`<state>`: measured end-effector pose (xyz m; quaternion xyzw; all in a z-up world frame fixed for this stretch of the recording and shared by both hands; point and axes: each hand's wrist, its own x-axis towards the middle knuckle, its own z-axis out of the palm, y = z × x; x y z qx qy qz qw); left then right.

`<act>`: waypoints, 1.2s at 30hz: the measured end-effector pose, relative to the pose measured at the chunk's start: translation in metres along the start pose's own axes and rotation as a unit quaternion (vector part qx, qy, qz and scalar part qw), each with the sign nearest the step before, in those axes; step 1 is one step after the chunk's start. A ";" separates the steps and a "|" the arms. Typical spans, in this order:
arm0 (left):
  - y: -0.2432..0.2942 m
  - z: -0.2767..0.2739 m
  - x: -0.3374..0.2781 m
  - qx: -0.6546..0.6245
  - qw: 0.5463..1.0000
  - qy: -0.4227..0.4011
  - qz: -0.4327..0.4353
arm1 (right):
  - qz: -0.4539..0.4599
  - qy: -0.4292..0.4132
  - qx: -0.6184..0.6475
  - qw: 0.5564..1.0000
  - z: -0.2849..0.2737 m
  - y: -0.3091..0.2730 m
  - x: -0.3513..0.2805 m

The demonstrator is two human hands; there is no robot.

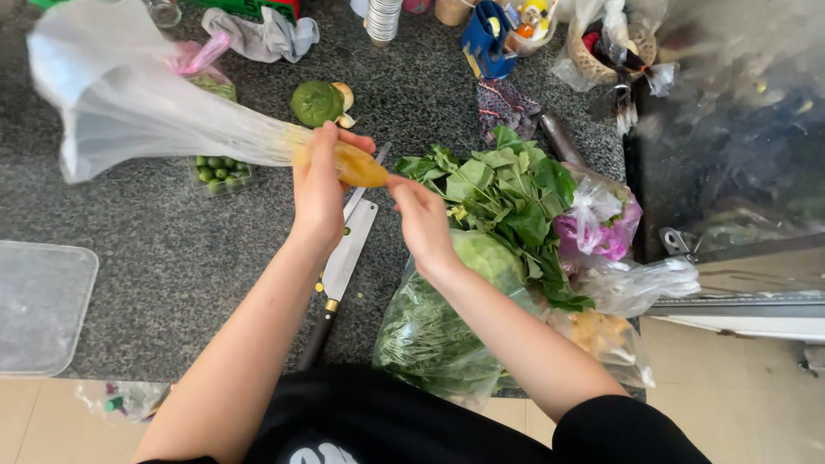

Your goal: Organizing and bagging various vegetables, checking bread in an oven, and cleaning the bakery counter.

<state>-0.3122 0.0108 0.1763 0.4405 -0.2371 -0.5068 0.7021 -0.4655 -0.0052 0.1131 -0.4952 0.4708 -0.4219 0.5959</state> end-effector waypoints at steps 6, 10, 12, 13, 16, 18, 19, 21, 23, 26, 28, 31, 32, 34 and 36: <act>-0.035 0.004 0.000 -0.060 0.996 -0.038 -0.051 | 0.009 -0.031 0.046 0.998 0.005 -0.001 -0.009; -0.038 0.008 0.000 -0.056 0.995 -0.022 -0.074 | 0.024 -0.022 0.080 0.996 -0.003 0.015 -0.002; -0.038 0.008 0.007 -0.049 0.993 0.005 -0.103 | 0.050 -0.031 0.070 0.996 -0.009 0.017 0.000; -0.046 0.002 0.014 -0.050 0.993 -0.002 -0.104 | 0.047 -0.026 0.069 0.996 -0.015 0.013 0.002; -0.067 -0.019 0.036 0.041 0.997 -0.021 -0.058 | 0.098 -0.049 -0.010 0.994 -0.030 -0.003 0.007; -0.080 -0.031 0.049 0.311 0.947 -0.070 -0.029 | 0.074 -0.040 -0.112 0.990 -0.039 -0.015 0.010; -0.091 -0.031 0.050 0.310 0.947 -0.079 -0.028 | 0.071 -0.032 -0.112 0.991 -0.042 -0.024 0.012; -0.115 -0.033 0.051 0.621 0.740 -0.258 -0.020 | 0.050 -0.065 -0.159 0.984 -0.047 -0.040 0.015; -0.103 -0.008 0.028 0.585 0.757 -0.280 -0.076 | 0.062 -0.091 -0.169 0.979 -0.061 -0.017 0.026; -0.107 -0.002 0.019 0.504 0.800 -0.317 -0.072 | 0.090 -0.096 -0.133 0.982 -0.090 -0.004 0.048; -0.101 -0.003 0.026 0.455 0.825 -0.335 -0.011 | 0.103 -0.070 -0.089 0.988 -0.128 -0.015 0.070; -0.100 -0.028 0.050 0.409 0.859 -0.259 -0.166 | -0.026 -0.068 -0.129 0.989 -0.204 -0.053 0.119; -0.122 -0.058 0.066 0.471 0.839 -0.231 -0.141 | 0.030 0.028 -0.038 0.998 -0.226 -0.070 0.146; -0.150 -0.098 0.093 0.530 0.816 -0.200 -0.116 | 0.084 0.122 0.053 0.988 -0.276 -0.101 0.206; -0.164 -0.122 0.110 0.612 0.744 -0.128 -0.236 | -0.001 0.266 0.347 0.899 -0.327 -0.127 0.273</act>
